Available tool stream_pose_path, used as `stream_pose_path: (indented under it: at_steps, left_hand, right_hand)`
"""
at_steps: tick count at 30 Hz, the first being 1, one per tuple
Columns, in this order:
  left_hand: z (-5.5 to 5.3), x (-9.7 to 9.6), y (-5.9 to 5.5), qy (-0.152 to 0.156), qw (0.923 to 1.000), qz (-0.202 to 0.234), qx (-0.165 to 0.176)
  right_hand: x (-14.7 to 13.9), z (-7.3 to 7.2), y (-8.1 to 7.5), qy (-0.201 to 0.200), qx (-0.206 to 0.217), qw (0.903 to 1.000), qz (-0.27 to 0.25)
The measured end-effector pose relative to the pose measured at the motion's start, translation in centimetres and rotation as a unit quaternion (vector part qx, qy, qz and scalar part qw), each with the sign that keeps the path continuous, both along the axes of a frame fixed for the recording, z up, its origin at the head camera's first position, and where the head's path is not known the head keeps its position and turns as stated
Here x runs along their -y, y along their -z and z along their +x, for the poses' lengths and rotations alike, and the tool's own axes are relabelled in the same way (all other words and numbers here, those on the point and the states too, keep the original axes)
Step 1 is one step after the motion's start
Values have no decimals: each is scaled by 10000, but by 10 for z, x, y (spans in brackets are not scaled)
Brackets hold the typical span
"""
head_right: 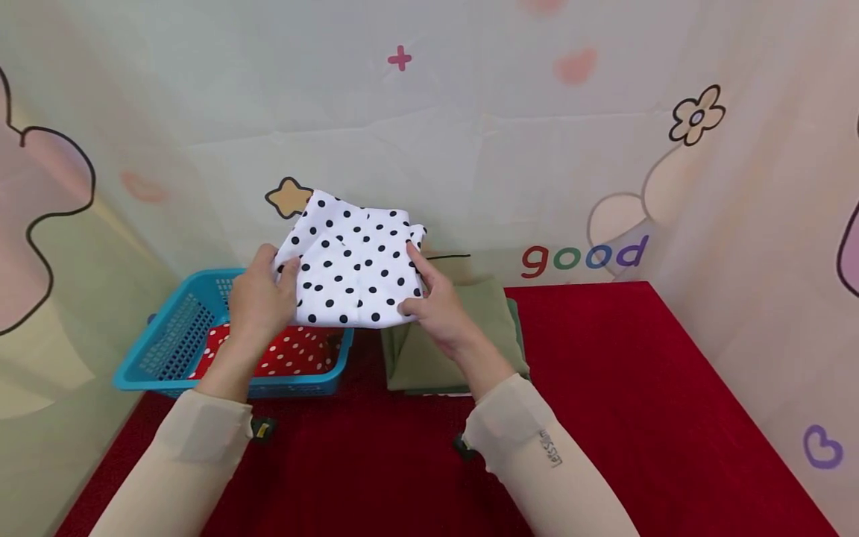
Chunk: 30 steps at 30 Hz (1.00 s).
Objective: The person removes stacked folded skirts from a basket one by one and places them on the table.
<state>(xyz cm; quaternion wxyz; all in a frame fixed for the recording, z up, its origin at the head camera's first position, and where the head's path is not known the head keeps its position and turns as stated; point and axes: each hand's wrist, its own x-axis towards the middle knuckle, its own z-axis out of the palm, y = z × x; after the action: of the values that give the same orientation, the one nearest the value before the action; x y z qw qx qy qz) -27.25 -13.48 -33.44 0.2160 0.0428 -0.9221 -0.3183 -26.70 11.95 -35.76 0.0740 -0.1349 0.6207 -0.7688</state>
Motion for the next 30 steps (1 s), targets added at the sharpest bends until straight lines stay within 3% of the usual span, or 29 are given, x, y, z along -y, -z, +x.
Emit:
stream_pose_path:
  at_steps: [7,25,30]
  left_hand:
    - [-2,-18,4,299,9992,151,-221]
    - [-8,-60,9,752,9964,127,-358]
    - [-8,-68,14,959,9941,398,-315]
  right_hand:
    - [-21,2,2,-9,58,9999,116]
    - [-70,5,7,267,195,9986,424]
    - [-83,7,12,311,179,9977,580]
